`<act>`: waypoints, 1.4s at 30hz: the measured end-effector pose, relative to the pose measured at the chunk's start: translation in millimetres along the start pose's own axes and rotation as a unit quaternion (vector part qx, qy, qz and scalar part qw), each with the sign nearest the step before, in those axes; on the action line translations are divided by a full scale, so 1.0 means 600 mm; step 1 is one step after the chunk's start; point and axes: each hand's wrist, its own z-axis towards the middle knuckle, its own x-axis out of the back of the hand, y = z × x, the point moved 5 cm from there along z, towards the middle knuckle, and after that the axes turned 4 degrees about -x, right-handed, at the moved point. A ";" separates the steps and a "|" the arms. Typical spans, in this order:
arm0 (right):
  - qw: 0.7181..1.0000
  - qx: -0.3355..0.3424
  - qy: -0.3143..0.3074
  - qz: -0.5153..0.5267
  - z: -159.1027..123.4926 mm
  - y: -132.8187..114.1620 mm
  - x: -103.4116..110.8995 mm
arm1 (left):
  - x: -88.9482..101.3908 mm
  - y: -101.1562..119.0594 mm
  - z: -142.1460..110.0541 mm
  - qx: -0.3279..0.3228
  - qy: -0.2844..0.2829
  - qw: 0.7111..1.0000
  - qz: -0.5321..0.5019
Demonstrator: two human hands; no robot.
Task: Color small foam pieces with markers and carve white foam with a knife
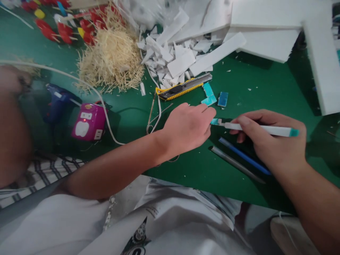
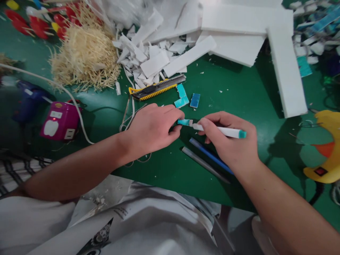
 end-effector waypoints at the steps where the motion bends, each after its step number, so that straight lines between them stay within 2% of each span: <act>1: 1.000 -0.006 0.004 0.002 0.001 -0.002 0.001 | 0.000 0.000 0.000 -0.001 0.003 1.000 -0.001; 5: 0.999 -0.038 -0.016 0.006 0.004 -0.007 0.000 | 0.000 0.004 -0.001 -0.016 0.003 1.000 0.003; 10: 0.998 -0.052 -0.008 0.017 0.001 -0.006 0.004 | 0.001 0.004 -0.002 -0.015 -0.002 1.000 0.007; 18: 1.000 -0.013 0.004 0.024 0.001 0.001 0.002 | 0.003 -0.001 0.000 -0.003 -0.007 1.000 -0.002; 23: 0.999 -0.032 -0.015 0.005 0.004 -0.002 -0.001 | 0.002 -0.001 0.000 0.001 -0.017 1.000 -0.011; 26: 0.999 -0.021 0.003 0.024 0.004 -0.007 0.003 | 0.002 0.000 0.001 0.001 -0.016 1.000 -0.008; 30: 0.999 -0.031 -0.019 -0.002 0.002 0.001 0.001 | 0.001 0.000 0.001 -0.002 -0.013 1.000 -0.006; 34: 1.000 0.008 0.016 0.016 0.000 0.001 0.006 | 0.003 0.000 0.000 -0.008 -0.002 1.000 -0.004; 39: 0.999 -0.042 -0.017 0.009 0.005 -0.010 -0.001 | 0.001 -0.001 0.000 -0.008 -0.007 1.000 0.002; 42: 0.999 -0.035 0.004 0.010 0.007 -0.019 0.003 | 0.001 -0.001 0.000 -0.009 0.003 1.000 0.005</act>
